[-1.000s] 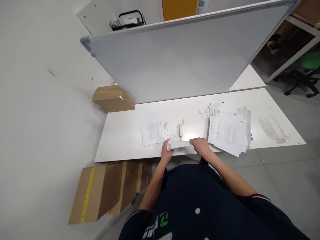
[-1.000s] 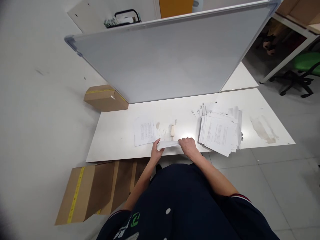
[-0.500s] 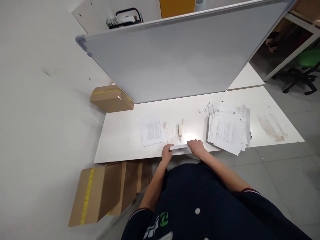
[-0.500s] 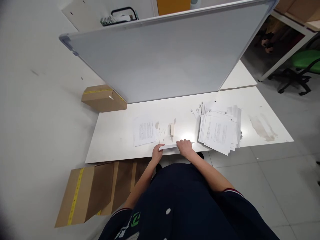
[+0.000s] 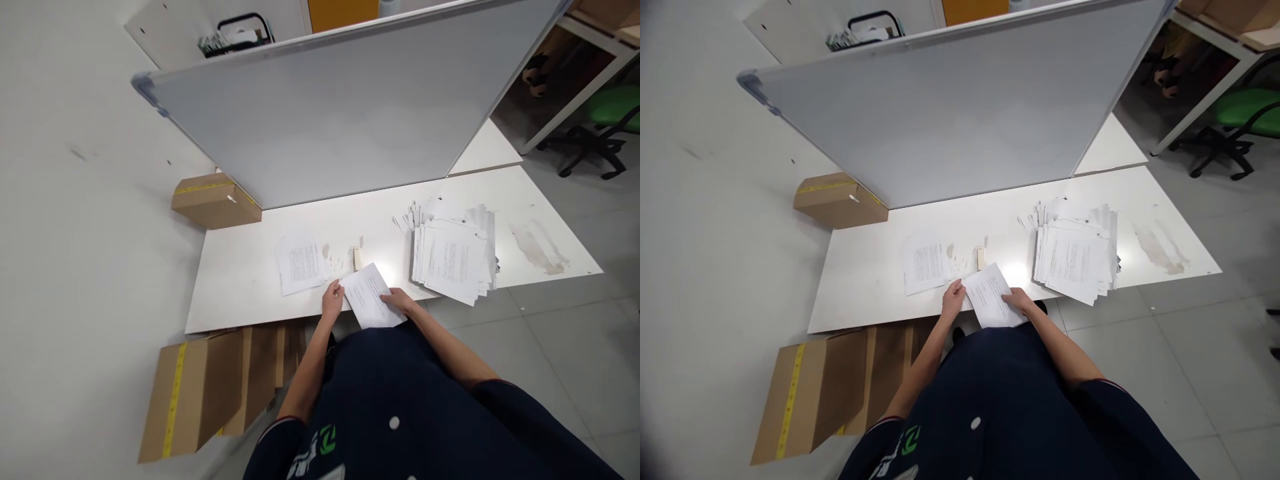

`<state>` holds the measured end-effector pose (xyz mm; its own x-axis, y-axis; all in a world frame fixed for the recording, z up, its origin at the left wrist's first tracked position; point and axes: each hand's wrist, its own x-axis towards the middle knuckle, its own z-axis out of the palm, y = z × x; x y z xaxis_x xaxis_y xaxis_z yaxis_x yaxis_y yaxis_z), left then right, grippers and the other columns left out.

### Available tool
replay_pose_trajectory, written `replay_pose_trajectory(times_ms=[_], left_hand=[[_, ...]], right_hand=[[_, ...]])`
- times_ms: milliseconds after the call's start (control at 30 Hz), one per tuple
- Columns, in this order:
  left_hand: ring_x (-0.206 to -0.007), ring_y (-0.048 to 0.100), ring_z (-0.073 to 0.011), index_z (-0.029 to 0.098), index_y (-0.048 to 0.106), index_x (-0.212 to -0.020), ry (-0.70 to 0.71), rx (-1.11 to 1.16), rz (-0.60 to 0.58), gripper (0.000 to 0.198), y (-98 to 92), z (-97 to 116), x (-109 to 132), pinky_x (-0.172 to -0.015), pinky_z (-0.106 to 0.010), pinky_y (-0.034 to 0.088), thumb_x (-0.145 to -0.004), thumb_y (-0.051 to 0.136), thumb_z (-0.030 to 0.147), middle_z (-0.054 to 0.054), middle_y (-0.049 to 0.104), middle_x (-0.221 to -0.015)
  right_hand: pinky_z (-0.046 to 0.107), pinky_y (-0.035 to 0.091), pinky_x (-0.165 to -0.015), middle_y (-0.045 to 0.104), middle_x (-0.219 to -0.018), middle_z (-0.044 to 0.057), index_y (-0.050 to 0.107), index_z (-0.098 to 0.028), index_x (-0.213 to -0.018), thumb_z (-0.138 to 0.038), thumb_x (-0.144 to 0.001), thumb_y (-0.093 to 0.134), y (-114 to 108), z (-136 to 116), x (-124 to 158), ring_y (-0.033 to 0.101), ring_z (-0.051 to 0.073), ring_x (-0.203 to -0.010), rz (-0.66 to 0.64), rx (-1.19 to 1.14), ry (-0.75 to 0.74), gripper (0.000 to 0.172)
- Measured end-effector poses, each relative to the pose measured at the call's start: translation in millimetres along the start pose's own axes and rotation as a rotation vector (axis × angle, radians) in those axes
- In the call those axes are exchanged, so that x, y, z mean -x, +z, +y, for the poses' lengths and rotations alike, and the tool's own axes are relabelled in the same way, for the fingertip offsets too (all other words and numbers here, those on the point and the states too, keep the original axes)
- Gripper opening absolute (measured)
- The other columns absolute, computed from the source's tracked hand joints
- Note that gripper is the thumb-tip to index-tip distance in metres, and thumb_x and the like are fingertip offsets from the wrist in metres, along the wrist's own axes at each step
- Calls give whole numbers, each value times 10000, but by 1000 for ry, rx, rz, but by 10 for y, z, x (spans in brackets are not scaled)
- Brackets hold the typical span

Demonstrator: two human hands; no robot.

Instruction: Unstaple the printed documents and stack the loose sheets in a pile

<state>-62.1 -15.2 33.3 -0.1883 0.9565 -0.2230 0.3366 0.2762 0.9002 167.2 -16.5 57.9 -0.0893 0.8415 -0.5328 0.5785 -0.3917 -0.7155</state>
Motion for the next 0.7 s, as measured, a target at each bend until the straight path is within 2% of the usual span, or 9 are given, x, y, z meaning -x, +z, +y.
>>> replay_pose_trajectory(times_ms=[167,367,433,567,700], left_hand=[[-761,596,-163,177,559,-1094,-43,-14,-50,407,111,-32,-8,-729,-334,470,-698,591,262,-92,639,-924],[-768,566,-171,194,541,-1136,-7,-63,-105,424,203,90,-98,-760,-361,450,-714,556,229,-92,609,-977],[-807,558,-179,223,538,-1143,40,-81,-128,426,240,139,-138,-795,-369,435,-717,547,217,-79,599,-990],[-899,533,-227,248,517,-1181,233,-229,-186,444,306,214,-213,-841,-396,399,-744,494,177,-92,569,-991],[-868,516,-242,252,529,-1183,238,-377,-208,474,355,230,-275,-817,-382,386,-734,458,118,-105,538,-939]], right_hand=[[295,476,-504,671,-654,89,655,-150,-749,-352,-669,611,89,260,49,621,204,-579,-11,-235,116,222],[305,496,-512,684,-715,114,647,-143,-780,-375,-664,605,32,406,-26,641,226,-637,-7,-408,222,262],[305,496,-514,684,-714,115,644,-146,-775,-372,-657,612,14,425,-55,641,229,-643,1,-440,241,257],[299,495,-516,683,-703,113,637,-150,-763,-363,-643,626,9,452,-97,641,232,-651,16,-482,268,245],[295,504,-530,688,-776,128,620,-135,-802,-336,-636,628,40,499,-136,646,227,-672,28,-527,305,261]])
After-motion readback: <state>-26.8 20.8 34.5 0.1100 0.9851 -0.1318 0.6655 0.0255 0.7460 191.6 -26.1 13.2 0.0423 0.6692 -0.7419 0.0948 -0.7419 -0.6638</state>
